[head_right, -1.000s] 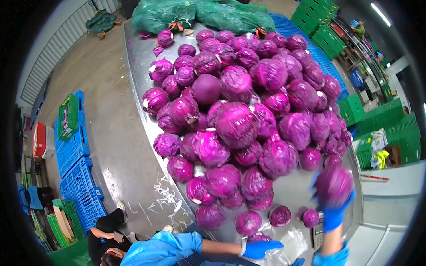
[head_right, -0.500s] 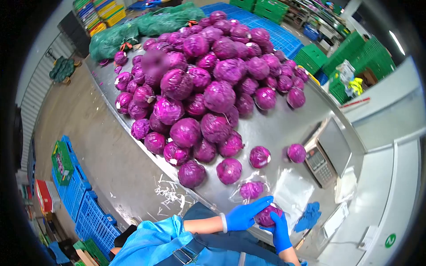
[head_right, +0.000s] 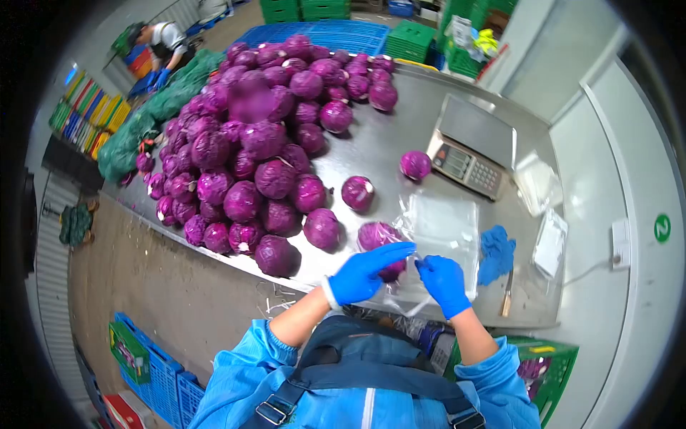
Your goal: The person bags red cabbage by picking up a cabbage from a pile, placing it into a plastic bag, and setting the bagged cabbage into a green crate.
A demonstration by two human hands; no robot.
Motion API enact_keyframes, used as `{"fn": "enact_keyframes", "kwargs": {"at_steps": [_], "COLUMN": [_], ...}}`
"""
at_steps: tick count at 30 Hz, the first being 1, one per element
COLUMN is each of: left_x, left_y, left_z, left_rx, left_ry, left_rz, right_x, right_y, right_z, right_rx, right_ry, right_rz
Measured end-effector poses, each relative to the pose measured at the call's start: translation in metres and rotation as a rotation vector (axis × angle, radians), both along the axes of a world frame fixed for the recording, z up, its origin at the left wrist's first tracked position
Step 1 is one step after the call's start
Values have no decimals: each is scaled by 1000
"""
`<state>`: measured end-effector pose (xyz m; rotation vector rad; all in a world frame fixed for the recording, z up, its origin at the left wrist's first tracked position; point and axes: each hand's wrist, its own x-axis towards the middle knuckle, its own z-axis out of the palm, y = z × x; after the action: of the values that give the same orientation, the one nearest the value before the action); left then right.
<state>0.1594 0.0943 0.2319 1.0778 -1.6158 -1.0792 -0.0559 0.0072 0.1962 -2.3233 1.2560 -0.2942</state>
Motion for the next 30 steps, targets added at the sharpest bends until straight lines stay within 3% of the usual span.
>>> {"fn": "enact_keyframes", "kwargs": {"at_steps": [1, 3, 6, 8, 11, 12, 15, 16, 19, 21, 22, 23, 25, 27, 29, 30], "left_x": [1, -3, -25, -41, -61, -59, -45, -46, -67, -59, -51, -47, -52, -56, -48, -48], "left_y": [7, 27, 68, 96, 104, 112, 148, 152, 153, 166, 172, 176, 161, 145, 146, 149], "left_z": [-8, -44, -93, -111, -107, -128, -163, -163, -141, -195, -220, -232, -184, -132, -148, -149], "left_rx": [-44, -98, 6, 144, -61, -31, 522, 508, 604, 625, 597, 564, 729, 906, 851, 875], "left_ry": [-163, -96, -141, -239, -650, -740, -659, -850, -684, -377, -223, -70, 259, 599, 574, 608], "left_rz": [8, 67, 394, 559, 936, 976, 596, 534, 679, 661, 630, 600, 598, 612, 597, 594], "right_x": [-8, -34, -59, -64, -70, -76, -95, -104, -117, -121, -120, -114, -91, -48, -15, -2], "right_y": [14, 38, 81, 102, 111, 111, 116, 113, 115, 111, 116, 116, 120, 129, 128, 136], "right_z": [-7, -46, -96, -112, -118, -122, -116, -118, -116, -108, -94, -74, -31, -9, -17, -36], "right_rx": [-133, -24, 358, 324, 388, 378, 366, 390, 349, 385, 168, 120, 32, -129, -142, -78], "right_ry": [20, 164, 124, 117, 28, 19, 81, 127, 219, 378, 424, 358, 232, -554, -518, -337], "right_rz": [51, 49, -79, -120, -173, -164, -128, -102, -16, 84, 128, 106, 60, 36, 408, 464]}}
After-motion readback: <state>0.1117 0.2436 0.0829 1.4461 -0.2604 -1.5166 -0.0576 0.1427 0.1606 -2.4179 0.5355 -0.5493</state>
